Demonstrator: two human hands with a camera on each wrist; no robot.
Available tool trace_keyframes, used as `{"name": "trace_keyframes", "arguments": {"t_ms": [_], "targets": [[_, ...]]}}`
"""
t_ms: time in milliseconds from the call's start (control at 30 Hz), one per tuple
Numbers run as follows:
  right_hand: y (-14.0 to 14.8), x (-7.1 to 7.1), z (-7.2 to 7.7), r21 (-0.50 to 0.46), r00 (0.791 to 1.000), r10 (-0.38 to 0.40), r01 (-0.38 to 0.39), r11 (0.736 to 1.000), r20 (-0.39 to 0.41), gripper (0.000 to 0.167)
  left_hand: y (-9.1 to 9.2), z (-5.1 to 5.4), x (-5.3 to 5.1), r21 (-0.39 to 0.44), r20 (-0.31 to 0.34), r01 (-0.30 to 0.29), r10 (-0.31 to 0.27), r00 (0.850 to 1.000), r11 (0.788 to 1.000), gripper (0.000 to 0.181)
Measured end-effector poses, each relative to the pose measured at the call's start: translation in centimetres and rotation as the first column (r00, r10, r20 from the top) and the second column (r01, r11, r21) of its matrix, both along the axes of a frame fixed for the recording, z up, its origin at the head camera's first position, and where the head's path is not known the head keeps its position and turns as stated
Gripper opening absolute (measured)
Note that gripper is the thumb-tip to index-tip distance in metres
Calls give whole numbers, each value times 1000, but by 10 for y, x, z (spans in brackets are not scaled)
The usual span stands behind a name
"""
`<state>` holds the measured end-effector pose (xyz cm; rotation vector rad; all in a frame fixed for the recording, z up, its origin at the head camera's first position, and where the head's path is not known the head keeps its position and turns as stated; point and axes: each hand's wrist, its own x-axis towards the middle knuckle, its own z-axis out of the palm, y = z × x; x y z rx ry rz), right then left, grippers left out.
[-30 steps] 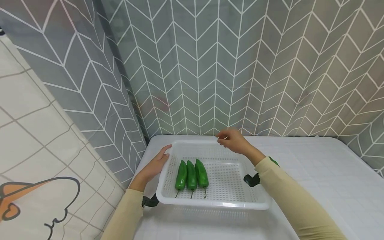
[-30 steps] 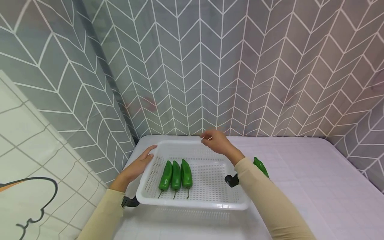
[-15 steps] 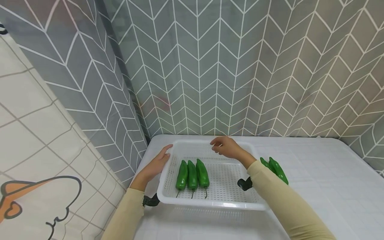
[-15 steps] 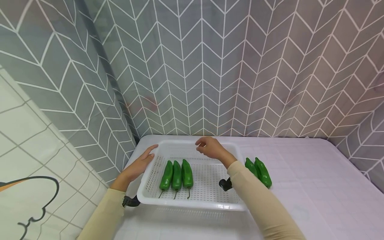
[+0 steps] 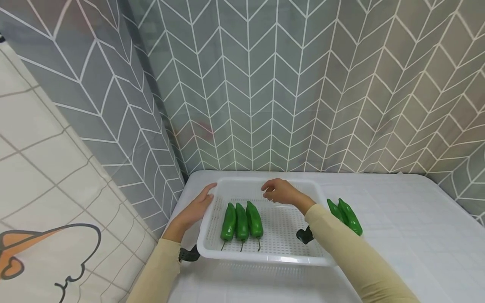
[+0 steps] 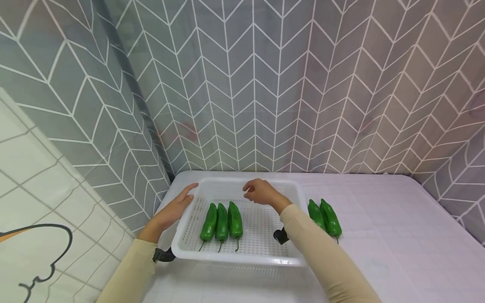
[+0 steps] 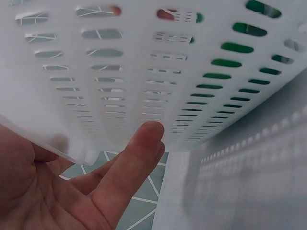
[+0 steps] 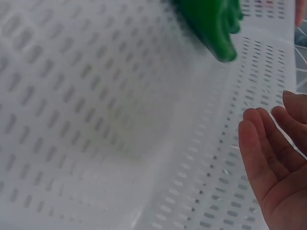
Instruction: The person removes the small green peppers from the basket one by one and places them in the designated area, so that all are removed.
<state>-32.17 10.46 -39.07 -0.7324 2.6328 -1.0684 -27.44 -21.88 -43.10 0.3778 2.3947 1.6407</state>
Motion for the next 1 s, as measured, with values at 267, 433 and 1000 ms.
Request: {"name": "trace_keyframes", "arguments": {"t_ms": [267,433,1000], "targets": [[-11,5,-9,30,998,1,-3,1000,61,27,0,-2,0,1,7,-4,4,1000,1000,50],[-15,4,-14,55,997,-8,4,998,77,25,-1,-2,-1,-11,7,-18,18,1000,1000,50],[-29,8,-24,93,994,-3,-7,996,105,24,0,-3,-1,-1,8,-11,11,1000,1000,50]]}}
